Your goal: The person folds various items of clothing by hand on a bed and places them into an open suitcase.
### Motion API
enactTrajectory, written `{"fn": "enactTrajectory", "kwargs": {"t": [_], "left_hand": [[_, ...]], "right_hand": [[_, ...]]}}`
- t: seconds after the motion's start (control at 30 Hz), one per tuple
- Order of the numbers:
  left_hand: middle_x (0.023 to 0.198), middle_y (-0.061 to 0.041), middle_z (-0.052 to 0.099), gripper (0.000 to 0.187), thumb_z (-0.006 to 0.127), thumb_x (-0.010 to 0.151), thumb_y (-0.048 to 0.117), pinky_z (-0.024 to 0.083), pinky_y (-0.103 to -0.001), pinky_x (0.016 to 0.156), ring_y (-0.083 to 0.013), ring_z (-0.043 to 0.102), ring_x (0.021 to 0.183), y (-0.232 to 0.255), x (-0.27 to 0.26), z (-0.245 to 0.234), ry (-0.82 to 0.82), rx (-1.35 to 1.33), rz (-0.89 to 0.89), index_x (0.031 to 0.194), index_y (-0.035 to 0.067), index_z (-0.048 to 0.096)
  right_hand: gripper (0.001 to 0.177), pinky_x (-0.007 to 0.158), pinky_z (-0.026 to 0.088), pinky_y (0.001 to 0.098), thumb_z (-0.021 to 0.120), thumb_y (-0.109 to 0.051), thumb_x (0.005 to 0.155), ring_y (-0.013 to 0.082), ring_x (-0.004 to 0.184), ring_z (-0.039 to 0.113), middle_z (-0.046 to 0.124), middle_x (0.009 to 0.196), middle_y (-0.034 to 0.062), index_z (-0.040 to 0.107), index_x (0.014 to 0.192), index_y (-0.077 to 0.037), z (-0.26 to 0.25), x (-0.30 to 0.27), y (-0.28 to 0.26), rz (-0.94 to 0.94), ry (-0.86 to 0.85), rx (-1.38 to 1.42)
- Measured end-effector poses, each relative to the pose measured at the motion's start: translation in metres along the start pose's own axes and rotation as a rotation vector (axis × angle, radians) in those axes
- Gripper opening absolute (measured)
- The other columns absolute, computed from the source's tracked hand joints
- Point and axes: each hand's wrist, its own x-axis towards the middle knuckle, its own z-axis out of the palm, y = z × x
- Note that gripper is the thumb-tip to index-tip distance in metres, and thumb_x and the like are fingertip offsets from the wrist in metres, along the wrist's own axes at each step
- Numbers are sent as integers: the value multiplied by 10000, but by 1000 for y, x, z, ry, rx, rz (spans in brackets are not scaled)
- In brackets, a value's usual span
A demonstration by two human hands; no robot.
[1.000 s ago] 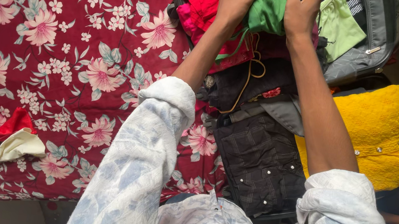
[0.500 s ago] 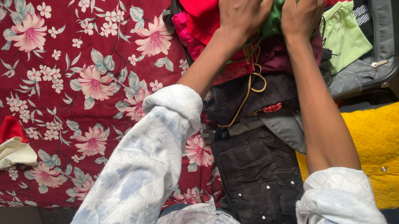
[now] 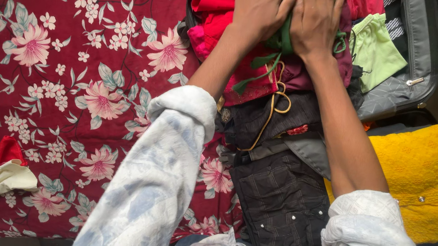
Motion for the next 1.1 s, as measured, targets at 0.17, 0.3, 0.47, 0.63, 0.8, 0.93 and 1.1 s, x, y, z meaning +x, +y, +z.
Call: {"fn": "enactTrajectory", "kwargs": {"t": [0.17,0.3,0.47,0.63,0.8,0.93,1.1], "left_hand": [[1623,-148,361,608,459,1050,512,272,-650,1166,-442,391,1445,-10,-7,34,-8,56,-8,1573,220,364],[1638,-134,342,612,433,1073,494,252,-653,1192,-440,366,1480,-9,-12,39,-140,54,-49,1611,227,317],[1647,-133,315,610,405,1062,497,234,-652,1192,-437,353,1480,-7,-8,42,-205,84,-80,1603,234,302],[1639,-135,303,621,384,1041,501,228,-652,1177,-436,348,1460,-9,2,44,-305,69,-103,1591,224,305],[1614,-148,347,624,384,1046,512,253,-648,1172,-438,381,1436,-8,3,41,-313,63,-96,1589,211,324],[1559,-167,420,588,453,1030,473,296,-635,1142,-440,437,1380,-4,-4,31,-149,45,-63,1536,180,398],[1497,-152,519,529,544,1075,366,348,-559,1214,-331,514,1388,4,-33,12,-59,-24,-30,1525,101,460]], "right_hand": [[588,1246,203,559,475,-262,1098,405,1547,319,334,1666,237,373,1634,-43,13,-4,9,-5,-112,-13],[565,1243,225,564,454,-268,1118,397,1532,344,356,1662,231,382,1635,-51,16,-3,15,-15,-181,-27],[551,1220,252,566,454,-269,1111,408,1492,387,407,1618,252,417,1609,-36,17,2,18,-38,-211,-60],[538,1200,265,561,464,-256,1094,399,1472,407,430,1594,256,450,1585,-36,21,5,19,-37,-216,-46],[524,1206,262,566,465,-254,1104,393,1477,398,446,1595,228,460,1581,-37,23,3,17,-5,-213,-23],[523,1212,254,570,460,-250,1119,390,1485,385,436,1602,226,455,1590,-21,20,-1,16,-22,-171,-21],[485,1199,250,583,483,-269,1111,395,1434,441,514,1527,224,499,1516,-3,2,-5,6,13,-187,49]]}}
